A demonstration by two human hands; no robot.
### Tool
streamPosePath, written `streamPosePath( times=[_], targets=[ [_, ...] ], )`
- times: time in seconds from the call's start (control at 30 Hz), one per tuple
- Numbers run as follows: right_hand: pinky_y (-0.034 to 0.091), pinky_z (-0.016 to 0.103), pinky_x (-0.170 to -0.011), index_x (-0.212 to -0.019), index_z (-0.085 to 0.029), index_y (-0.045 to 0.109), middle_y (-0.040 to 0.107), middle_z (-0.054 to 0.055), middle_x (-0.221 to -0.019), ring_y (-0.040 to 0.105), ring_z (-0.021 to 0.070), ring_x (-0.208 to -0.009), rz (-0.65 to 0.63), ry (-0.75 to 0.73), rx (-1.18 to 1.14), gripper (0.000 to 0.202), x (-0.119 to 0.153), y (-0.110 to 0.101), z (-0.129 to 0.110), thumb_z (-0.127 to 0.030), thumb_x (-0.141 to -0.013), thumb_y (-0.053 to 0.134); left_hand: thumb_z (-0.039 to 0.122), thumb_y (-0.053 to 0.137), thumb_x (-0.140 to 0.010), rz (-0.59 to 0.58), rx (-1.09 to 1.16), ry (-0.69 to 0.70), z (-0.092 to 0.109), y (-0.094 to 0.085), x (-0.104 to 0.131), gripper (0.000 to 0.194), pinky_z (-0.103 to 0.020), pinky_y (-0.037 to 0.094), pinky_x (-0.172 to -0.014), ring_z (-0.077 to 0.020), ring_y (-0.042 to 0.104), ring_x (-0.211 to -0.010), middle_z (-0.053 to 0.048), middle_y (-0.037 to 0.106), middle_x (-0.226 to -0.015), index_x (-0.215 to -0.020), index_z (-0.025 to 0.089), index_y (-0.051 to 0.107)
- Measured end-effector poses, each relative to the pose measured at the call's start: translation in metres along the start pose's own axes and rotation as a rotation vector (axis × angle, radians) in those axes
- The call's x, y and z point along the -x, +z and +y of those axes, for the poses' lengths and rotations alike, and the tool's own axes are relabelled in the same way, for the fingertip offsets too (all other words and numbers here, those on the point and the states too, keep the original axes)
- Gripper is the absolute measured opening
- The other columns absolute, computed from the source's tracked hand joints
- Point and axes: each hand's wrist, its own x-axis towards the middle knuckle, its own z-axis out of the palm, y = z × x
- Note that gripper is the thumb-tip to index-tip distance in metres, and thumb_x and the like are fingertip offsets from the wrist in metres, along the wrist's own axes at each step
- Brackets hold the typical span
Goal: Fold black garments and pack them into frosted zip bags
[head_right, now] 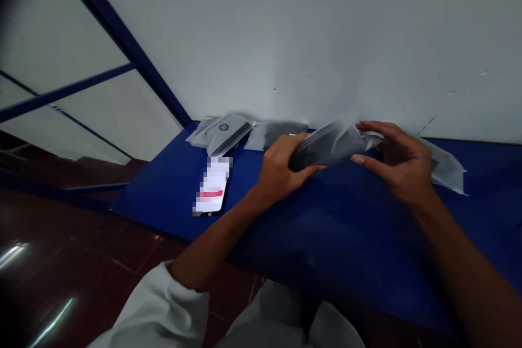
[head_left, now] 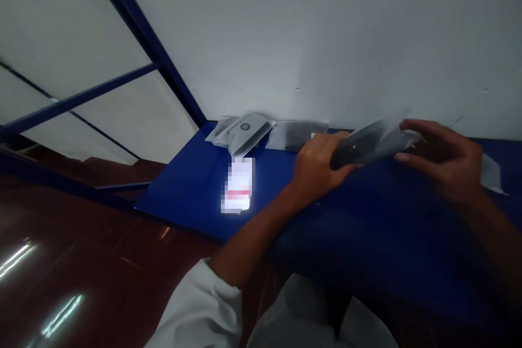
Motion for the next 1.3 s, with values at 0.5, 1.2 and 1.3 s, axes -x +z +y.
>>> streamPosePath(
  times=[0.5,1.2,1.3],
  targets=[
    [0.056,0.037,-0.072,-0.087,-0.029,0.076,0.072,0.001,-0.084,0.067,0.0197,-0.077,-0.266,-0.107,0.406,0.018,-0.003,-0.011,0.003,-0.043,-0.076,0.076,0.035,0.075,-0.078,-0.185,-0.319,0.265,-0.020,-0.009,0.000,0.043,-0.038,0.048,-0.085,-0.0258,0.057,-0.104,-0.010,0.064,-0.108,-0.113,0.015,0.060],
    [0.051,0.038,-0.059,-0.083,-0.034,0.075,0.069,0.002,-0.075,0.064,0.0214,-0.067,-0.113,-0.245,0.463,0.004,0.000,-0.014,0.013,-0.033,-0.079,0.075,0.060,0.062,-0.077,-0.076,-0.686,-0.928,-0.020,-0.120,0.139,0.078,-0.055,0.052,-0.083,-0.0421,0.048,-0.121,-0.022,0.056,-0.121,-0.133,0.010,0.040],
    [0.051,0.036,-0.059,-0.083,-0.030,0.075,0.070,0.003,-0.075,0.065,0.0200,-0.068,-0.114,-0.270,0.473,0.004,-0.001,-0.015,0.015,-0.031,-0.079,0.076,0.055,0.062,-0.077,-0.027,-0.667,-0.928,-0.025,-0.114,0.135,0.063,-0.051,0.053,-0.079,-0.0395,0.049,-0.119,-0.018,0.057,-0.114,-0.122,0.014,0.045]
  ],
)
